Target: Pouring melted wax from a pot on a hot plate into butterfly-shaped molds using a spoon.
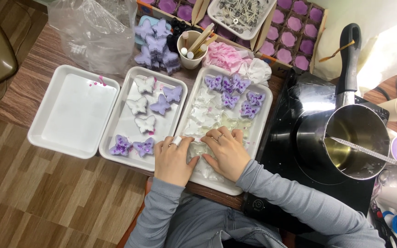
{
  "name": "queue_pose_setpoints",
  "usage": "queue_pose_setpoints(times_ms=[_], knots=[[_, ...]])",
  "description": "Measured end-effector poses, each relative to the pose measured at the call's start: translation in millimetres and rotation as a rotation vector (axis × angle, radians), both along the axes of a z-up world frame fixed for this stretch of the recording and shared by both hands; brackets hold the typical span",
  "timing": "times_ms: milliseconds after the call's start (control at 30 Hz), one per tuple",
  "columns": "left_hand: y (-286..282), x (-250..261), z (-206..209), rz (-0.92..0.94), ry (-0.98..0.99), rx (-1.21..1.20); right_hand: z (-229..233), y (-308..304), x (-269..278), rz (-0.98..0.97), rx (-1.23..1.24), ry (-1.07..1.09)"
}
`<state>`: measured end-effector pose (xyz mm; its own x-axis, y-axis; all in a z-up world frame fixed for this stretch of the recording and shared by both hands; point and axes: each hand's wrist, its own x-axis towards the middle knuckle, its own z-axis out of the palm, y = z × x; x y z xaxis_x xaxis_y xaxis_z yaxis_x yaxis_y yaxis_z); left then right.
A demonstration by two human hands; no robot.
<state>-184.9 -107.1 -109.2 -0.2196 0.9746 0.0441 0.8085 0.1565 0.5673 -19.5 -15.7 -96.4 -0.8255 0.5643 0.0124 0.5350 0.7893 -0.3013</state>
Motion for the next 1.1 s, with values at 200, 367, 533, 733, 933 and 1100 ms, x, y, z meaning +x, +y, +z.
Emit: queue_pose_setpoints(times_ms=[200,367,533,733,933,1100], knots=[[3.4,0.9,-0.9,0.009,0.02,-0.065,2.3,-1.3,-5.4,-0.017,0.037,-0.033],[7.4,1.9,1.1,0.016,0.02,-0.128,2.6,0.5,-7.6,-0.027,0.04,-0.071],[8.5,1.8,-0.3,0.019,0.007,-0.141,4.9,1.2,-9.0,-0.032,0.024,-0.106],[10.5,3.1,-2.3,0.03,0.003,-0.119,5.6,0.8,-11.1,-0.041,0.035,-0.105],[12.9,4.8,1.7,0.026,0.014,-0.184,4.5,0.0,-11.9,-0.056,0.053,-0.125],[12.4,5.6,2.0,0.028,0.018,-0.21,8.1,-1.4,-12.7,-0.068,0.047,-0.158]])
